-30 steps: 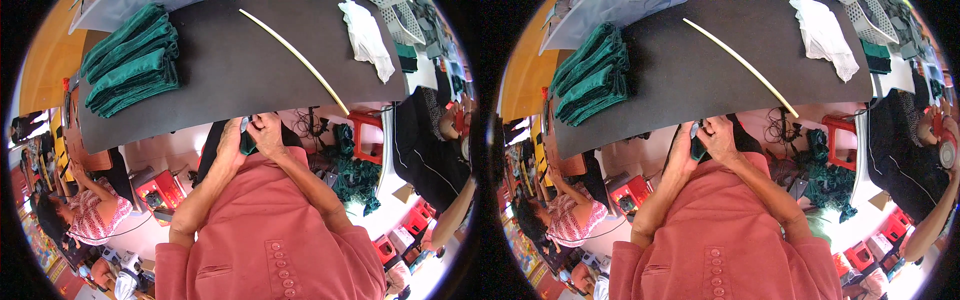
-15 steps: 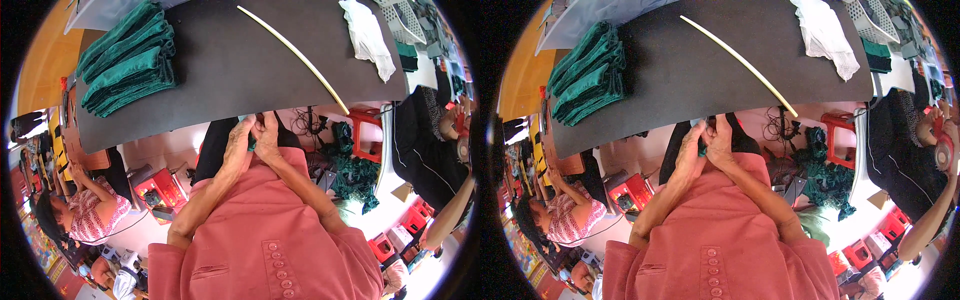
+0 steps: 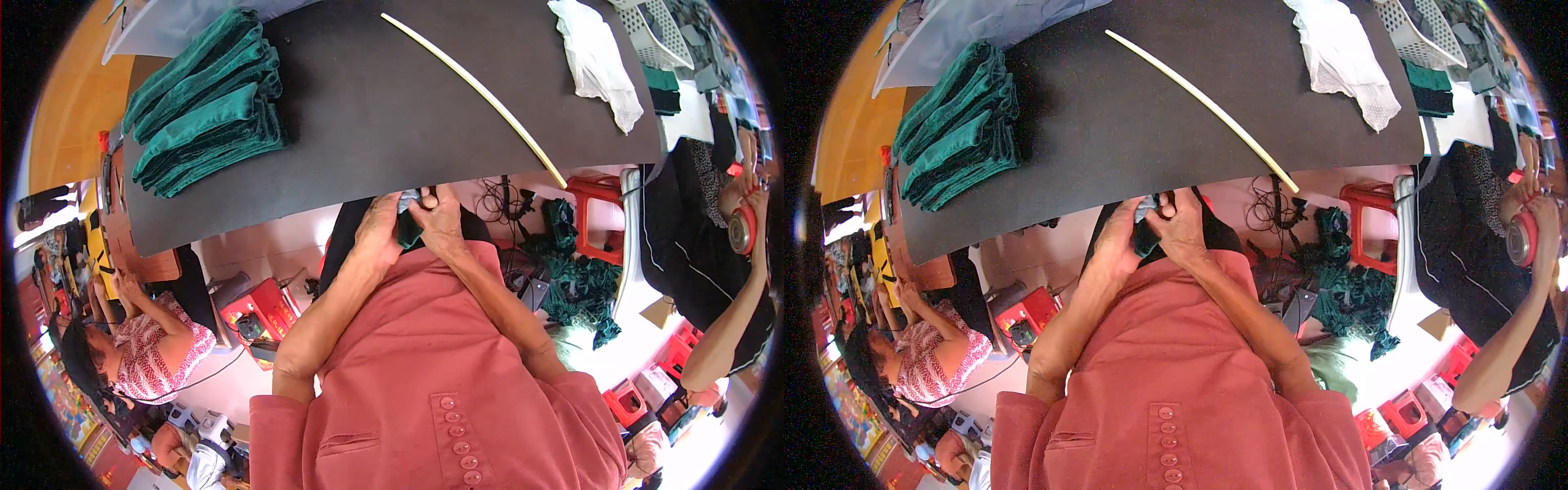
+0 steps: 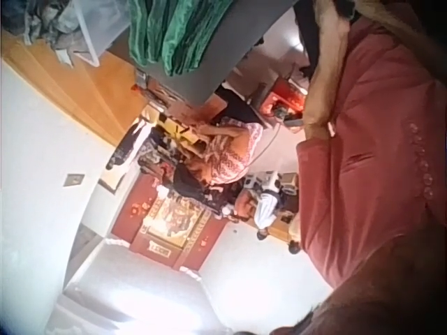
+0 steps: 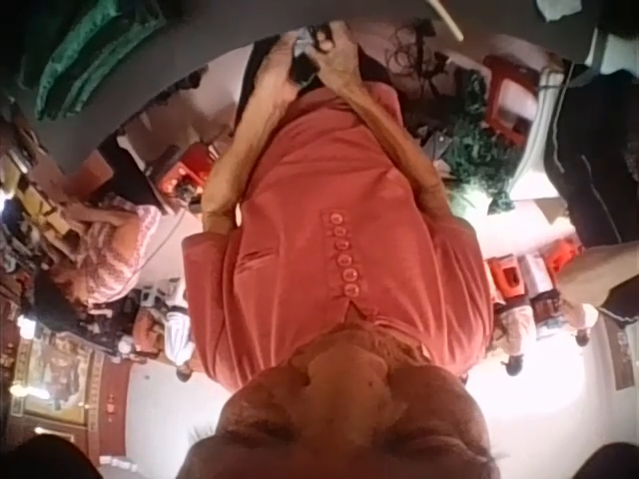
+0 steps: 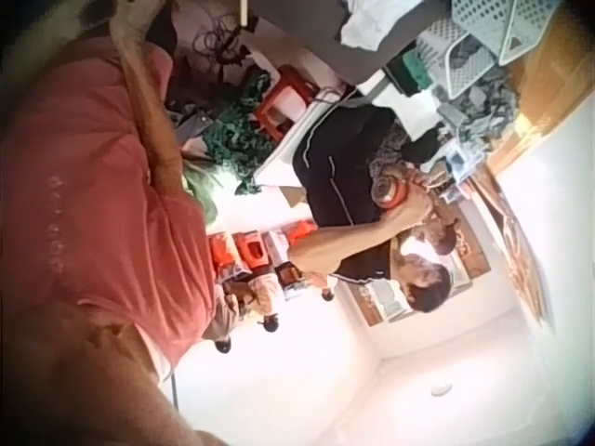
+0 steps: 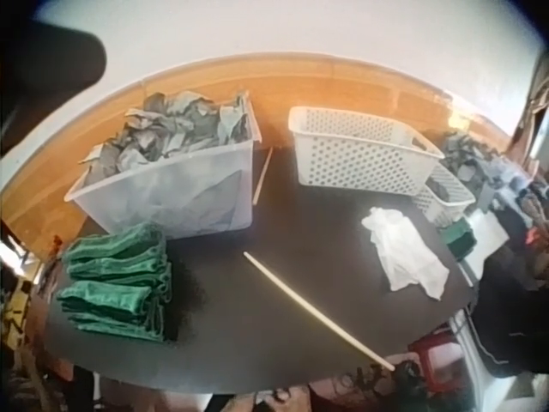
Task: Turning sewn fabric tubes right-side out using a thin wooden stick.
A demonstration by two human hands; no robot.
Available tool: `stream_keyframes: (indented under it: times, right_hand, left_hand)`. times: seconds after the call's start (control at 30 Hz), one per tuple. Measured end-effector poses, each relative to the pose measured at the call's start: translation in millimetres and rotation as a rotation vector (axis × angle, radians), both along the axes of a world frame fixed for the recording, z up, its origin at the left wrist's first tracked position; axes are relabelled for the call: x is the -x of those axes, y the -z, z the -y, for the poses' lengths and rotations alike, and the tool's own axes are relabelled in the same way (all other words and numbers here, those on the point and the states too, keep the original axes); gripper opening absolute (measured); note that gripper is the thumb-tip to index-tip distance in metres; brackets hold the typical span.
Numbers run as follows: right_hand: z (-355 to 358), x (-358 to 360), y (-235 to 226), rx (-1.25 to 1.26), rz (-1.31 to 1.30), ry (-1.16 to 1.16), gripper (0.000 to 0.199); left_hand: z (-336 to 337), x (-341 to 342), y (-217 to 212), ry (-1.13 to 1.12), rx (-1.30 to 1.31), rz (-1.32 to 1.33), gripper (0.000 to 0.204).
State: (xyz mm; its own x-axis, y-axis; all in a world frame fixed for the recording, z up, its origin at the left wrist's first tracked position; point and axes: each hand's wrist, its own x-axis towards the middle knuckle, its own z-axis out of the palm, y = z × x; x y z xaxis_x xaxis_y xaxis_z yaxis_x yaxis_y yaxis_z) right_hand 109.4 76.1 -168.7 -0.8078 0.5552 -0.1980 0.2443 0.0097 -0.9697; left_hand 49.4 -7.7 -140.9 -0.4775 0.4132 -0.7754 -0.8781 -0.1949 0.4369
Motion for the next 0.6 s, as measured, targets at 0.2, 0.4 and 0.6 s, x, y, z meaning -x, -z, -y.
stream_keyframes:
  times: [0.2,0.4,0.6]
  right_hand:
    - [5,-1,-6,-0.054,-0.171,0.111,0.053]
    - [4,-3,-9,0.195,-0.240,0.164,0.053]
    - [7,-4,-1,0.095,-0.221,0.089,0.050]
  left_hand:
    - [-4,-24,-5,-0.011,-0.146,-0.283,0.018]
    - [2,-37,-7,0.068,-0.163,-0.242,0.022]
    - [9,1,-13,0.045,-0.188,0.125,0.021]
